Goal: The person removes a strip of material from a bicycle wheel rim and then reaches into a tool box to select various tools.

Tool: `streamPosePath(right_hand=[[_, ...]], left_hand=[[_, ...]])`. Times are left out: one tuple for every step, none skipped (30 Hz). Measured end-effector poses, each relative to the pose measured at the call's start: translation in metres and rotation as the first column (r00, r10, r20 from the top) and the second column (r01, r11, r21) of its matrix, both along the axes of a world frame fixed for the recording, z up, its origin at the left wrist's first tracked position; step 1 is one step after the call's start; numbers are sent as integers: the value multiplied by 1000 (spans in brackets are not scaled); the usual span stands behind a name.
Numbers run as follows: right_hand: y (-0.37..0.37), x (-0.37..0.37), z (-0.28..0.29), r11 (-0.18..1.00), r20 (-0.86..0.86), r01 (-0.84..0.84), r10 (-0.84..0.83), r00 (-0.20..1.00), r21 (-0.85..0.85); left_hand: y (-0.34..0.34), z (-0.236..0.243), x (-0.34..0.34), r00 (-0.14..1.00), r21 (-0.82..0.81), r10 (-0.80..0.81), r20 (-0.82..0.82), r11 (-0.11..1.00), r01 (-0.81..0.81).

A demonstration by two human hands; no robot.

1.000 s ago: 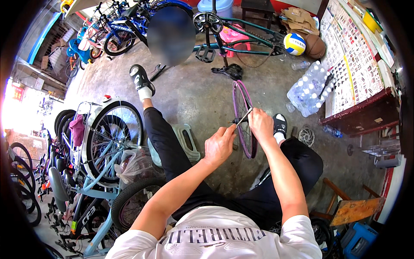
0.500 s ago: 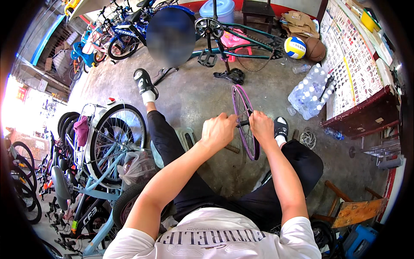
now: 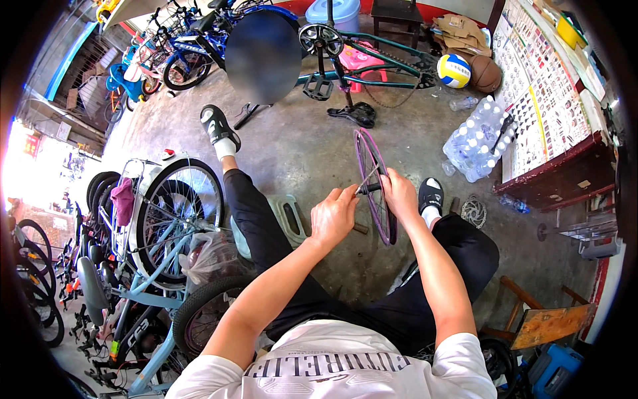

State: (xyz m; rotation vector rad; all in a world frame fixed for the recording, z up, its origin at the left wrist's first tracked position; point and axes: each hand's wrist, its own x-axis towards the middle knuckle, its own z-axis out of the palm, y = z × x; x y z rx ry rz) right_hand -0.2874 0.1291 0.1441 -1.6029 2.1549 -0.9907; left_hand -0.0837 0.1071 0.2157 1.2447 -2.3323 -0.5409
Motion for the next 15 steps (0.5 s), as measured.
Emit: streamPosePath(right_hand=[[-1, -3, -7, 1000, 16, 3, -3, 1000, -7], [-2, -5, -9, 1000, 33, 6, -5, 999, -15], [-2, -7, -10, 1000, 32, 7, -7, 999, 2], [-1, -9, -10, 1000, 32, 8, -9, 999, 21], [0, -10, -10, 999, 31, 10, -12, 999, 41], [0, -10, -11, 1000, 17, 22, -22, 1000, -9], [1, -9, -11, 998, 2, 33, -33, 999, -56], [1, -7, -9, 994, -12, 42, -43, 999, -105], [1, -5, -6, 996, 19, 38, -37, 999, -84], [3, -4, 0, 997, 50, 37, -34, 998, -63], [3, -3, 4, 999, 81, 34, -31, 996, -41], [3, -4, 4, 998, 86, 35, -31, 996, -54], [2, -3, 5, 997, 91, 38, -31, 995, -68], [2, -2, 6, 996, 96, 39, -32, 995, -81], [3, -1, 7, 996, 122, 49, -39, 992, -76]], left_hand=[[0, -8, 0, 998, 31, 1, -63, 1000, 1], [-1, -19, 1, 992, 61, 4, -125, 998, 4], [-2, -28, 2, 982, 90, 8, -187, 996, 9], [-3, -36, 2, 973, 139, 11, -230, 990, 21], [-4, -43, 2, 962, 186, 17, -272, 982, 36], [-5, -50, 2, 949, 233, 24, -314, 971, 53], [-6, -62, 3, 940, 305, 49, -338, 951, 60], [-7, -71, 5, 930, 373, 76, -360, 925, 69], [-8, -80, 7, 919, 439, 105, -380, 895, 79], [-8, -83, 6, 908, 461, 116, -402, 883, 91], [-7, -86, 6, 897, 483, 128, -423, 869, 104], [-7, -89, 5, 885, 504, 140, -443, 856, 116], [-8, -90, 5, 879, 525, 150, -452, 842, 126], [-8, -92, 5, 873, 545, 161, -461, 828, 135], [-9, -93, 5, 866, 564, 172, -469, 813, 143]])
